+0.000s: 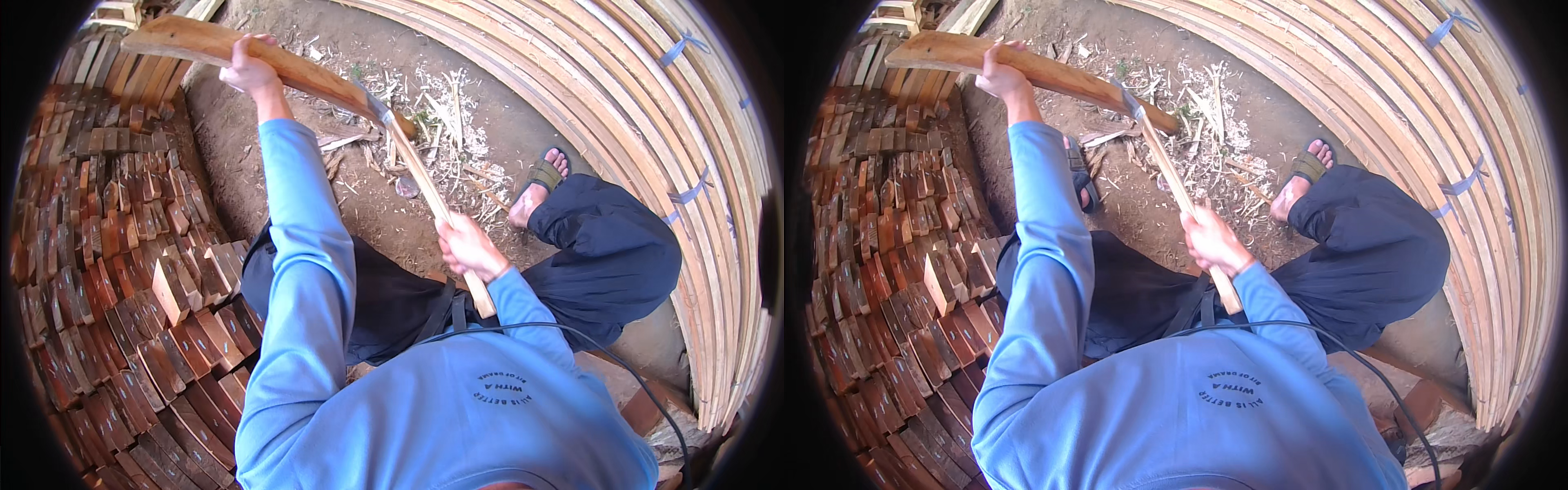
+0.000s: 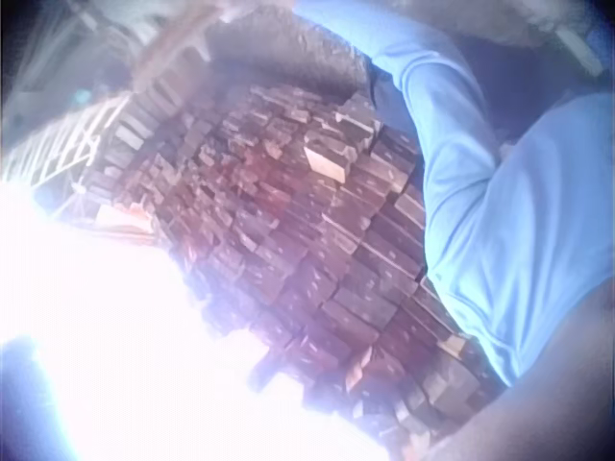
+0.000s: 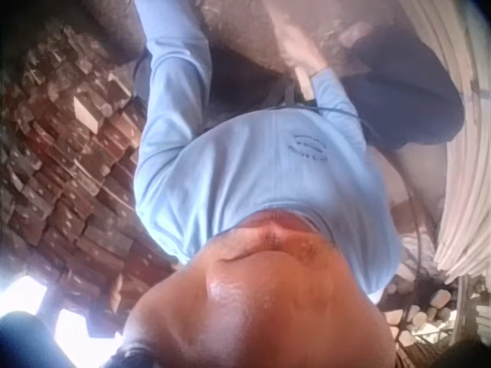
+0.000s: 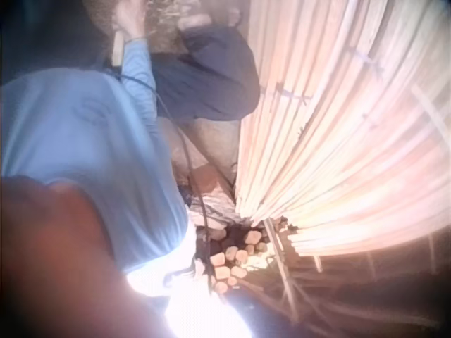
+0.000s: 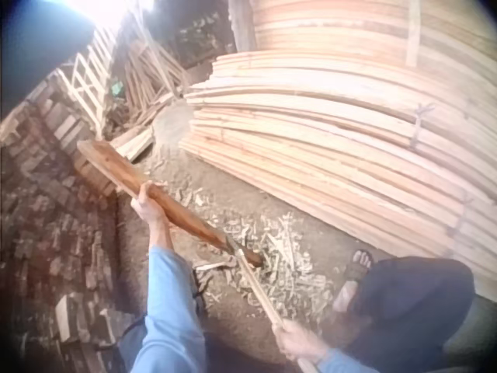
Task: The person shapes a piece of wood by pulling a bladed tool toward them, removing thin shavings from the surface.
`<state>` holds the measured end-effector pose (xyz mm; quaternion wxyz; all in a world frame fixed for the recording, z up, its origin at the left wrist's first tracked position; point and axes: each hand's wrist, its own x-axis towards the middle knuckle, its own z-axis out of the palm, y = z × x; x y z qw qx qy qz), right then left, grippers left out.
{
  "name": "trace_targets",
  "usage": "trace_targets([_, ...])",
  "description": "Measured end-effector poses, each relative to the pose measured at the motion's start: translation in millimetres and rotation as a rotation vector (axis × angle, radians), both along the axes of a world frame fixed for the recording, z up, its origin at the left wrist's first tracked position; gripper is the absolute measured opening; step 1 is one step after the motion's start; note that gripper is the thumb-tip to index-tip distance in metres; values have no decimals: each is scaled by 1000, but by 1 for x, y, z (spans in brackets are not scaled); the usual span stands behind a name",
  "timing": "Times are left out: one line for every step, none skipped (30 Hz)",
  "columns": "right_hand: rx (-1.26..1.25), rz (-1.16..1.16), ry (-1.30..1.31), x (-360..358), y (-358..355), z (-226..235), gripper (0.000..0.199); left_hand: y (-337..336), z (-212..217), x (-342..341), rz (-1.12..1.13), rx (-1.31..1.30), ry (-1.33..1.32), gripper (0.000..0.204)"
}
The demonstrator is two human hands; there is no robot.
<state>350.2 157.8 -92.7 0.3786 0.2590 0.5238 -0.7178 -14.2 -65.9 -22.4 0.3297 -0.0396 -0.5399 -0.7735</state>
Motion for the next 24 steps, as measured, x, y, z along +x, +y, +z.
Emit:
trace_targets([-21, 10, -34, 10, 5, 1, 20, -1, -2, -2, 38, -1, -27, 26])
trace_targets([-27, 28, -56, 14, 5, 0, 15, -3, -7, -1, 15, 4, -52, 25])
trace_targets([-8, 19, -40, 12, 2, -2, 15, 5, -9, 4, 3, 1, -26, 25])
trace_targets([7, 8, -24, 2, -3, -6, 16, 15, -7, 8, -11, -6, 0, 24])
trace_targets([22, -3, -8, -7, -7, -11, 16, 21, -8, 11, -25, -12, 26, 23])
trace_targets([-23, -7, 17, -18, -9, -17, 18, 19, -7, 10, -25, -17, 25, 23])
trace_targets([4, -4, 25, -13, -9, -17, 19, 16, -7, 6, -24, -22, 24, 23])
trace_targets([31, -1, 34, -4, -9, -14, 21, 11, -5, 4, -24, -27, 24, 24])
trace_targets([59, 2, 50, 1, -10, -6, 23, 5, -2, 2, 38, -19, -12, 24])
trace_targets([37, 3, 28, 13, -5, -1, 22, 0, -4, 1, 93, -6, -49, 24])
trace_targets([20, 0, -23, 24, -5, -4, 21, -6, -6, 0, 147, 6, -87, 25])
trace_targets([8, 9, -20, 22, -6, -4, 18, -7, -4, 3, 64, 28, -80, 25])
trace_targets([-4, 18, -17, 18, -8, -5, 15, -2, -5, 5, 63, 12, -55, 25])
trace_targets([4, 4, 4, 7, -11, -11, 15, 5, -8, 6, 62, -4, -30, 25])
trace_targets([9, 1, 26, -6, -16, -19, 15, 8, -3, 15, 72, -22, -3, 24])
trace_targets([14, -1, 49, -11, -20, -23, 15, 4, -6, 15, 51, -6, -14, 24])
trace_targets([-1, -9, 27, -2, -19, -20, 16, -2, -12, 11, 31, 11, -25, 25])
trace_targets([-18, -2, 18, 2, -16, -8, 17, -12, -10, 5, 24, 26, -21, 25])
trace_targets([-33, -7, 1, 10, -13, 1, 17, -15, -10, 5, 50, 33, -34, 24])
trace_targets([-40, 17, -42, 16, -9, 4, 18, -18, -10, 5, 75, 39, -47, 24])
trace_targets([-22, 13, -22, 12, -10, 4, 18, -15, -11, 4, 94, 48, -59, 23])
trace_targets([-4, 8, -14, 10, -15, 3, 17, -7, -9, 8, 93, 6, -46, 24])
trace_targets([14, 3, -6, 6, -20, 0, 17, 4, -7, 10, 91, -36, -32, 25])
trace_targets([33, -4, 11, -5, -25, -8, 17, 6, -3, 15, 100, -79, -14, 26])
